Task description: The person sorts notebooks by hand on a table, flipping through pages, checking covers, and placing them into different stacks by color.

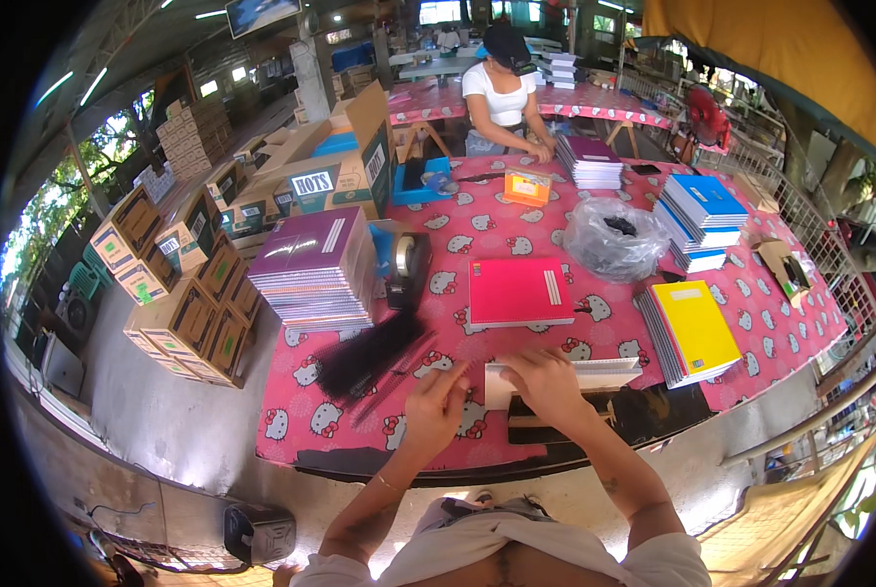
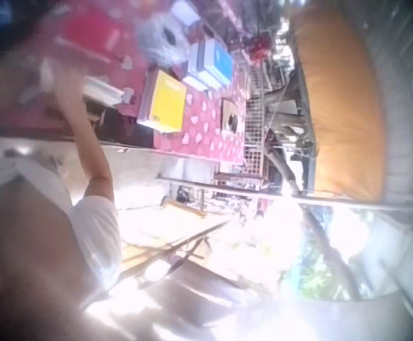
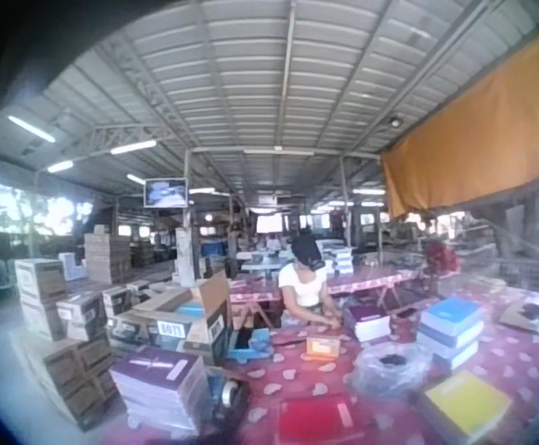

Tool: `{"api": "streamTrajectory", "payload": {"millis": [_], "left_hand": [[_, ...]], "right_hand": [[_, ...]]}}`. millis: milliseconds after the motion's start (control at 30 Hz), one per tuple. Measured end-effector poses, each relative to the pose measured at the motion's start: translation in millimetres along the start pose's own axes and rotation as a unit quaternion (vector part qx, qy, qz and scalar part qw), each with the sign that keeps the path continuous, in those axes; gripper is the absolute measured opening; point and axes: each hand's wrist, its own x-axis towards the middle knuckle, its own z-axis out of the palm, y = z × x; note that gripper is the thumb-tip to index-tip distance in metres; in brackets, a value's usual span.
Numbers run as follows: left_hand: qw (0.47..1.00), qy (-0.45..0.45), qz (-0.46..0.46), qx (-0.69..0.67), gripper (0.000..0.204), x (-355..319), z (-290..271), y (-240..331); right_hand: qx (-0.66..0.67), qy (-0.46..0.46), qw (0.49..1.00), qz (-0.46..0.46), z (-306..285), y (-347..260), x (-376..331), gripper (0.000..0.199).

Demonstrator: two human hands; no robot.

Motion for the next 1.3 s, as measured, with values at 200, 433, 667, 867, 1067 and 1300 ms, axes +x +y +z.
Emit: {"api": "streamTrajectory", "payload": {"millis": [200,433,667,867,1067,1300], "left_hand": [[1.000,0.012,-0.010,0.027,0.016,-2.5,15.7,-13.9],[1.000,0.018,-0.006,0.017,0.019,1.3,26.4,-13.5],[0.996,0.043,0.025,0.071,0.017,5.0,26.4,-13.1],[0.998,0.009,0.035,0.055,0.018,13.4,20.2,-25.0],[0.989,-0.113,0.098,0.008,0.022,45.8,6.3,-16.0],[0.959,-0.257,0.094,0.079,0.028,58.4,5.6,-17.5]], "right_hand": [[0.068,0.013,0.997,0.035,14.3,2.1,8.8,0.012],[0.080,0.045,0.995,0.050,18.7,3.8,8.9,0.009],[0.064,0.041,0.995,0.059,21.9,4.5,8.7,0.010],[0.089,0.019,0.995,0.043,19.2,3.2,7.8,0.010],[0.083,0.009,0.995,0.057,13.5,6.5,5.2,0.011],[0.107,-0.019,0.992,0.066,17.9,16.9,7.0,0.013]]}}
